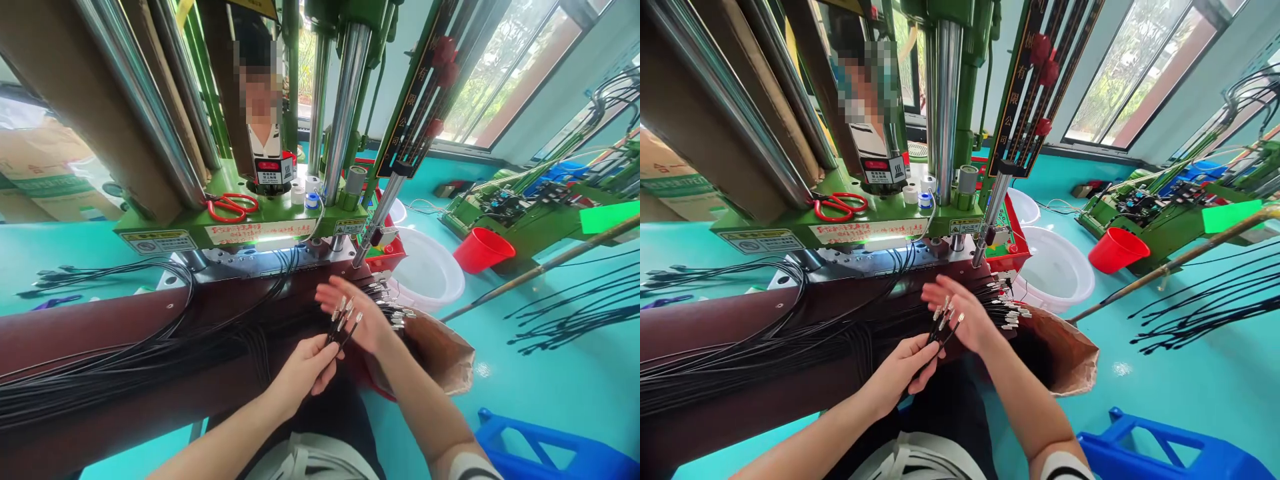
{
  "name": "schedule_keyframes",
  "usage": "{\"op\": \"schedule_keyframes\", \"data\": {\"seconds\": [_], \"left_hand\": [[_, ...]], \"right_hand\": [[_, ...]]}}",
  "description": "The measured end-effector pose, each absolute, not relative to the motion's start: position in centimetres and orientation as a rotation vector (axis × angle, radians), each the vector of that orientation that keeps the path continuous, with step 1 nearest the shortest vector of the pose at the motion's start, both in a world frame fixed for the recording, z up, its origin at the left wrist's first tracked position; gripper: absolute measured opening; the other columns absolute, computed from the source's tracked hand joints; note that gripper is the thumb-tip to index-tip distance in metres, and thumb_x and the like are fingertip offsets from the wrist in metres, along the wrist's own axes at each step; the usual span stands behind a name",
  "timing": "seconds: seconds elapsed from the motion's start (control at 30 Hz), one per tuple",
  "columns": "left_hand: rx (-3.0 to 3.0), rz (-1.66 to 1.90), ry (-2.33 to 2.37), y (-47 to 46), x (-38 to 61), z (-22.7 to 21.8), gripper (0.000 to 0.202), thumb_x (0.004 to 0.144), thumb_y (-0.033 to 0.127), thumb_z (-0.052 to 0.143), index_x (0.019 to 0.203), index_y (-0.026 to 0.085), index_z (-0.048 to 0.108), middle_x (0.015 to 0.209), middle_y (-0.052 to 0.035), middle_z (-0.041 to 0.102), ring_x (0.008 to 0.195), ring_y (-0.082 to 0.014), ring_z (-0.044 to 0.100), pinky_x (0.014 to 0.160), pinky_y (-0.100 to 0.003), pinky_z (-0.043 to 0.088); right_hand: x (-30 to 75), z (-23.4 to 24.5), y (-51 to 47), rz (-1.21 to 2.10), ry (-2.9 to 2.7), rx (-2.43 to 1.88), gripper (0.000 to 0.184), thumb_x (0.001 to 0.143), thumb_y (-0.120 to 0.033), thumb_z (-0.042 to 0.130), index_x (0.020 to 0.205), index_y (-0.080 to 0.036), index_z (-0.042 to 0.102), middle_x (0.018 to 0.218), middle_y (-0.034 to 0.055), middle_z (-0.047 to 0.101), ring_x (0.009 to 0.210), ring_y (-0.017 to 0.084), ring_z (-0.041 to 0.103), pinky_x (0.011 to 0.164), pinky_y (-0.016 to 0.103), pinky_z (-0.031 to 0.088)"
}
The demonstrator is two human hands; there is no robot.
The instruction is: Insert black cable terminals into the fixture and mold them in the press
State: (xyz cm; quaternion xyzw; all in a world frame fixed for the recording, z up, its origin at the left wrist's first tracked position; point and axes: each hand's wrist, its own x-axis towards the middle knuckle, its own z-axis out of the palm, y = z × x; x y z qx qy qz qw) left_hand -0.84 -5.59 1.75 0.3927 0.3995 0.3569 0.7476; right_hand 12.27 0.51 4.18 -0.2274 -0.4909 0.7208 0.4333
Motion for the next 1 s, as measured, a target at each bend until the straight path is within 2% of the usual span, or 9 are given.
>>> {"op": "schedule_keyframes", "data": {"seconds": [0.1, 0.23, 0.37, 0.6, 0.73, 0.83, 0.87, 0.93, 1.0], "left_hand": [[0.882, 0.776, 0.903, -5.1, -0.5, 1.8, 0.037, 0.078, 0.049, 0.050, 0.070, 0.013, 0.050, 0.037, 0.0060, 0.042, 0.029, -0.0028, 0.028, 0.034, -0.018, 0.017], [0.806, 0.830, 0.874, -4.6, -0.3, 2.0, 0.033, 0.078, 0.046, 0.051, 0.075, 0.013, 0.051, 0.045, 0.0036, 0.049, 0.034, -0.0047, 0.039, 0.036, -0.018, 0.025], [0.731, 0.780, 0.853, -4.0, 0.1, 2.4, 0.031, 0.076, 0.044, 0.054, 0.074, 0.013, 0.050, 0.047, 0.0019, 0.052, 0.034, -0.0065, 0.043, 0.036, -0.018, 0.029], [0.593, 0.831, 0.776, -3.1, 0.5, 2.5, 0.030, 0.072, 0.042, 0.059, 0.075, 0.014, 0.050, 0.056, -0.0015, 0.058, 0.042, -0.0103, 0.051, 0.040, -0.022, 0.039], [0.568, 0.874, 0.782, -3.0, 0.4, 1.7, 0.033, 0.069, 0.044, 0.061, 0.070, 0.013, 0.050, 0.056, -0.0005, 0.055, 0.040, -0.0076, 0.047, 0.037, -0.020, 0.033], [0.575, 0.979, 0.840, -2.7, -0.1, 0.9, 0.033, 0.069, 0.044, 0.062, 0.073, 0.014, 0.051, 0.050, 0.0059, 0.045, 0.035, -0.0023, 0.033, 0.034, -0.017, 0.020], [0.573, 1.046, 0.879, -2.5, -0.3, 0.7, 0.032, 0.069, 0.043, 0.062, 0.075, 0.014, 0.051, 0.049, 0.0074, 0.041, 0.035, -0.0013, 0.029, 0.034, -0.016, 0.017], [0.559, 1.186, 0.952, -2.1, -0.8, 0.2, 0.031, 0.069, 0.043, 0.062, 0.076, 0.014, 0.050, 0.049, 0.0087, 0.038, 0.037, -0.0007, 0.027, 0.035, -0.015, 0.016], [0.542, 1.265, 0.981, -1.9, -1.2, -0.1, 0.030, 0.070, 0.042, 0.061, 0.077, 0.015, 0.049, 0.050, 0.0086, 0.038, 0.038, -0.0012, 0.027, 0.036, -0.015, 0.017]], "right_hand": [[13.2, 7.1, 2.6, 1.666, -1.563, -0.643, 0.036, 0.088, -0.036, 0.042, 0.119, -0.022, 0.054, 0.128, 0.0064, 0.052, 0.119, 0.020, 0.046, 0.103, 0.041, 0.031], [13.4, 9.0, 3.6, 1.658, -2.046, -0.745, 0.040, 0.091, -0.036, 0.036, 0.119, -0.015, 0.055, 0.123, 0.0092, 0.056, 0.117, 0.018, 0.048, 0.102, 0.037, 0.031], [13.1, 8.2, 3.9, 1.715, -2.122, -0.768, 0.047, 0.090, -0.038, 0.040, 0.127, -0.012, 0.045, 0.129, 0.0131, 0.049, 0.120, 0.019, 0.045, 0.101, 0.036, 0.033], [12.5, 6.4, 4.0, 1.740, -2.168, -0.746, 0.053, 0.090, -0.041, 0.037, 0.134, -0.013, 0.035, 0.127, 0.0135, 0.051, 0.117, 0.018, 0.047, 0.099, 0.036, 0.035], [12.0, 6.5, 4.2, 1.481, -2.444, -0.928, 0.062, 0.086, -0.039, 0.045, 0.140, -0.018, 0.023, 0.134, 0.0118, 0.044, 0.117, 0.021, 0.046, 0.099, 0.039, 0.034], [11.3, 5.8, 5.7, 1.452, -2.492, -0.798, 0.052, 0.090, -0.036, 0.036, 0.139, -0.020, 0.027, 0.133, 0.0089, 0.046, 0.113, 0.018, 0.050, 0.094, 0.035, 0.039], [11.0, 5.3, 6.5, 1.366, -2.486, -0.819, 0.046, 0.093, -0.033, 0.030, 0.137, -0.019, 0.031, 0.131, 0.0081, 0.048, 0.114, 0.017, 0.049, 0.094, 0.033, 0.040], [10.2, 4.1, 8.6, 0.968, -2.539, -1.037, 0.041, 0.094, -0.025, 0.023, 0.131, -0.018, 0.041, 0.128, 0.0080, 0.051, 0.115, 0.016, 0.047, 0.095, 0.032, 0.038], [9.4, 2.7, 10.8, 0.515, -2.614, -1.288, 0.039, 0.090, -0.016, 0.030, 0.125, -0.015, 0.046, 0.125, 0.0103, 0.052, 0.116, 0.017, 0.046, 0.097, 0.033, 0.034]]}}
